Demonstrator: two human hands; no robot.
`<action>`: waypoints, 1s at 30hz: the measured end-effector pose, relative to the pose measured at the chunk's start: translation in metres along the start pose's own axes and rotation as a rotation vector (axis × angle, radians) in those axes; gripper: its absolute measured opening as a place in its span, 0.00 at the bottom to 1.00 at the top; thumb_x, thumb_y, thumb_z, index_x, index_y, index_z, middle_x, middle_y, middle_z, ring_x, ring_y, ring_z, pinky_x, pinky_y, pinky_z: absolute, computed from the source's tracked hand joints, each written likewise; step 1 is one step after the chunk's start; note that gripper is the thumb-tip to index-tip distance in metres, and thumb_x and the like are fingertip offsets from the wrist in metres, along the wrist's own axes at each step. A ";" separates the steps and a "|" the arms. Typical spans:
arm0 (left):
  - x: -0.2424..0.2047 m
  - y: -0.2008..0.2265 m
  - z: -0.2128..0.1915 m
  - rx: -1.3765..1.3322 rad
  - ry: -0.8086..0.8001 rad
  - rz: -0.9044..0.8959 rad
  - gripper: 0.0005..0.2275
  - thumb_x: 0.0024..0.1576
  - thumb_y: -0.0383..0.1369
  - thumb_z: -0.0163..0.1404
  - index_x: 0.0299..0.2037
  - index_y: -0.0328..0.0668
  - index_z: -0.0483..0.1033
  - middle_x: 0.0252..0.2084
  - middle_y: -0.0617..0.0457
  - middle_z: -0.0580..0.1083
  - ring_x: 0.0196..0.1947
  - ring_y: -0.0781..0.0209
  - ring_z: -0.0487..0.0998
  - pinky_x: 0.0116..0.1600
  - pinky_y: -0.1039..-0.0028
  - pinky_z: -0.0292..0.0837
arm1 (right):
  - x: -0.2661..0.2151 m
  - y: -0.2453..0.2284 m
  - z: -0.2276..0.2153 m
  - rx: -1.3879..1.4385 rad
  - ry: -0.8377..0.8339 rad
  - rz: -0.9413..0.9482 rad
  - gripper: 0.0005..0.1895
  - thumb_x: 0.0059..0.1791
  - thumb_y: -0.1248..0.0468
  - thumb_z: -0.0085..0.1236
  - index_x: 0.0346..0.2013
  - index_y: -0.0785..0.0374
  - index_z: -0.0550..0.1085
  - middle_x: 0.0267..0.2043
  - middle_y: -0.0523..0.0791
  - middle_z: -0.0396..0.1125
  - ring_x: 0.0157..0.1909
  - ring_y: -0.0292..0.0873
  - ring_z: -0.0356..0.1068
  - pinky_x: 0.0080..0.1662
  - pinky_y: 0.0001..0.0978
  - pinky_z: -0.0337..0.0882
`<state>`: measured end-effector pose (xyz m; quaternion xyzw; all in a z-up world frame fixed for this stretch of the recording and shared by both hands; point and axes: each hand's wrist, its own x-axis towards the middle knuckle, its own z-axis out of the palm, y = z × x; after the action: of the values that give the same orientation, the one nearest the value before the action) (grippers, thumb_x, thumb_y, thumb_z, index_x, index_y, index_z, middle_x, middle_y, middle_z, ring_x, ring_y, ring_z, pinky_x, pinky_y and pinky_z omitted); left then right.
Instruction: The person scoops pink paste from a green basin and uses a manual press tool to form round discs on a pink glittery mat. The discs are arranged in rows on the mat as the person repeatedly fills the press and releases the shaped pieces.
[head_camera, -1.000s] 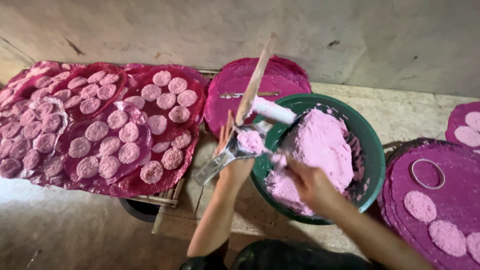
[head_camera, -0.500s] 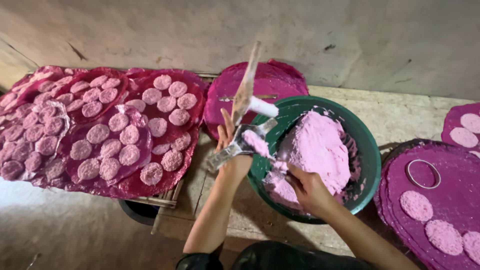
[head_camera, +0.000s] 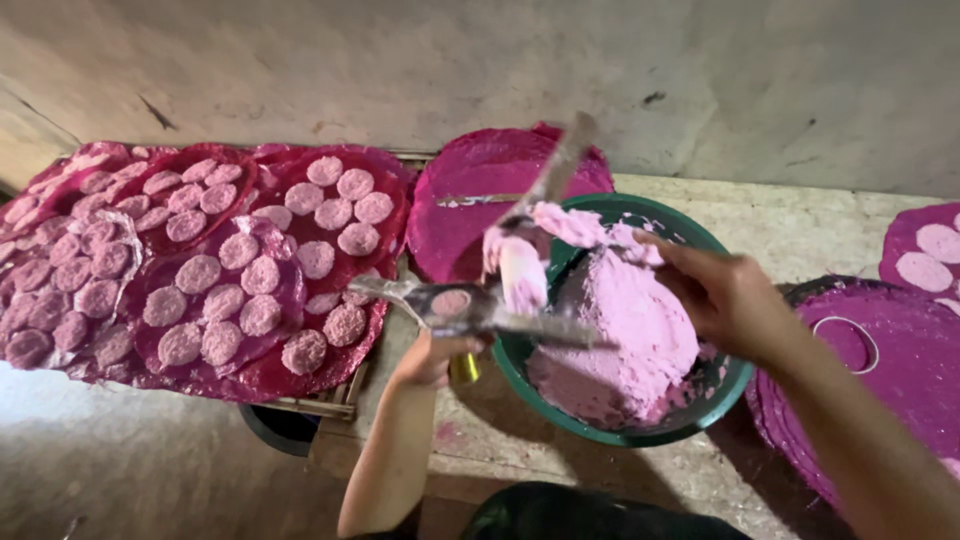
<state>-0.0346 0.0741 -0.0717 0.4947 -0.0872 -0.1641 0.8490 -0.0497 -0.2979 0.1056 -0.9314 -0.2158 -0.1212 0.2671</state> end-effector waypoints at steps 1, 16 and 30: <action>-0.009 0.006 0.006 -0.018 -0.016 0.004 0.20 0.42 0.20 0.54 0.48 0.38 0.76 0.39 0.52 0.77 0.38 0.60 0.78 0.41 0.72 0.76 | 0.007 0.002 -0.008 -0.025 -0.006 -0.088 0.22 0.50 0.62 0.59 0.60 0.57 0.75 0.35 0.51 0.77 0.26 0.48 0.75 0.31 0.41 0.76; 0.002 0.013 0.100 -0.088 0.138 0.327 0.14 0.49 0.27 0.57 0.46 0.37 0.74 0.35 0.52 0.73 0.33 0.63 0.73 0.39 0.72 0.71 | -0.010 -0.012 0.100 0.294 0.079 0.152 0.18 0.53 0.66 0.56 0.58 0.62 0.74 0.20 0.51 0.67 0.19 0.40 0.64 0.26 0.36 0.65; 0.034 -0.035 0.141 0.269 0.253 0.333 0.14 0.54 0.20 0.55 0.50 0.37 0.74 0.43 0.56 0.75 0.42 0.66 0.75 0.44 0.73 0.73 | -0.014 -0.027 0.160 0.576 0.379 0.109 0.19 0.53 0.76 0.48 0.59 0.67 0.71 0.38 0.53 0.76 0.39 0.35 0.73 0.41 0.27 0.72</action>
<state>-0.0538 -0.0689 -0.0329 0.5986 -0.0818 0.0544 0.7950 -0.0575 -0.1936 -0.0200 -0.7890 -0.1375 -0.2116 0.5603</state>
